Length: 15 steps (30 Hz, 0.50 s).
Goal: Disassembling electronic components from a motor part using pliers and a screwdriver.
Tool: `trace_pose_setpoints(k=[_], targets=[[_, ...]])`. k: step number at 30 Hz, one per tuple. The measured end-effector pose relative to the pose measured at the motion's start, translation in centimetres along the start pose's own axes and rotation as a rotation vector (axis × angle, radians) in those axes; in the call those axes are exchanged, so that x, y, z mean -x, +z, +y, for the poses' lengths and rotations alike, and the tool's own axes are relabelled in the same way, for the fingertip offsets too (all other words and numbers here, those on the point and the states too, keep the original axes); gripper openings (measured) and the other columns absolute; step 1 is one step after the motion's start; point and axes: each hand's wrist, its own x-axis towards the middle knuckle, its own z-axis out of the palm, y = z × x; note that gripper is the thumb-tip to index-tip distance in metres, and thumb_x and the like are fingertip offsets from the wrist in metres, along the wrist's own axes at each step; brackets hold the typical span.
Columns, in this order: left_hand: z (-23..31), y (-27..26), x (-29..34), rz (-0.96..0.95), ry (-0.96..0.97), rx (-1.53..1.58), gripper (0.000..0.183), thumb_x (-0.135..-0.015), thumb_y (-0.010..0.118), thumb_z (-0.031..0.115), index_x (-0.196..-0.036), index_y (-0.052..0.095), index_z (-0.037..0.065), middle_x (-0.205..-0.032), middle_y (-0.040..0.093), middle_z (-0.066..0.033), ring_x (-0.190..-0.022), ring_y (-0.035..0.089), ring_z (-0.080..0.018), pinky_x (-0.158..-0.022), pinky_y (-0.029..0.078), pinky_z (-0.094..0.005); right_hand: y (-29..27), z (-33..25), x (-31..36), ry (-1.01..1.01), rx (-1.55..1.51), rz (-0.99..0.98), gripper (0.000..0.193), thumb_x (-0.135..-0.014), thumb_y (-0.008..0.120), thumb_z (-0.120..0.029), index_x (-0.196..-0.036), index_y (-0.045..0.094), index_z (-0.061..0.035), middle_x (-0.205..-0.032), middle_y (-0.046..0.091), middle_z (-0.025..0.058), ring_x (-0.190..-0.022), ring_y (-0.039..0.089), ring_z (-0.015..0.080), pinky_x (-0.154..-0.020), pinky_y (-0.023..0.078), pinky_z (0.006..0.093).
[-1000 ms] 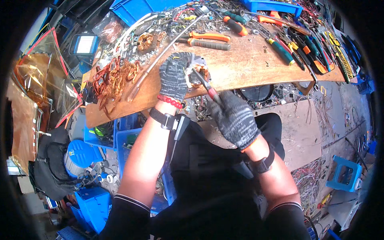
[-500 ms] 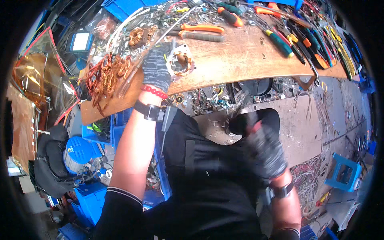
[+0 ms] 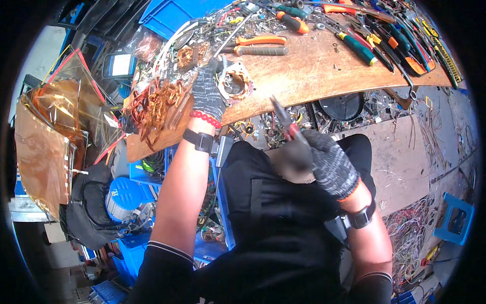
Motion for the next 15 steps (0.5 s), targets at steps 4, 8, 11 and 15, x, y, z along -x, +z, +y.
trace_pose_setpoints(k=[4, 8, 11, 15], targets=[[0.2, -0.1, -0.1, -0.041, -0.012, 0.107, 0.026, -0.109, 0.053, 0.018, -0.121, 0.066, -0.001, -0.108, 0.072, -0.0086, -0.100, 0.070, -0.0164, -0.084, 0.059, -0.0317, 2.4, -0.7, -2.4, 0.066, -0.098, -0.109, 0.028, -0.100, 0.069, -0.022, -0.119, 0.067, -0.0019, -0.092, 0.071, 0.0060, -0.079, 0.067, 0.0130, -0.070, 0.054, 0.0281], [1.4, 1.5, 0.9, 0.005, -0.161, 0.352, 0.025, -0.108, 0.056, 0.020, -0.120, 0.067, 0.001, -0.106, 0.071, -0.0081, -0.094, 0.070, -0.0148, -0.075, 0.059, -0.0290, 3.2, 0.1, -4.3, -0.328, 0.119, -0.180, 0.027, -0.100, 0.069, -0.021, -0.117, 0.067, -0.0009, -0.093, 0.071, 0.0074, -0.081, 0.068, 0.0150, -0.071, 0.054, 0.0292], [-1.3, -1.0, -0.5, -0.011, -0.032, 0.155, 0.022, -0.104, 0.060, 0.016, -0.117, 0.069, 0.001, -0.105, 0.072, -0.0112, -0.094, 0.071, -0.0217, -0.078, 0.058, -0.0345, 3.9, -0.2, -5.0, -0.416, 0.202, -0.232, 0.027, -0.099, 0.069, -0.021, -0.117, 0.067, -0.0002, -0.094, 0.072, 0.0085, -0.082, 0.069, 0.0164, -0.072, 0.055, 0.0302], [-2.3, -1.1, -0.6, 0.016, 0.147, -0.424, 0.023, -0.096, 0.062, 0.008, -0.117, 0.070, 0.000, -0.110, 0.073, -0.0172, -0.101, 0.072, -0.0298, -0.087, 0.057, -0.0407, 3.7, -0.3, -5.6, -0.509, 0.298, -0.251, 0.027, -0.099, 0.069, -0.021, -0.116, 0.068, 0.0006, -0.095, 0.073, 0.0098, -0.083, 0.070, 0.0183, -0.074, 0.056, 0.0315]])
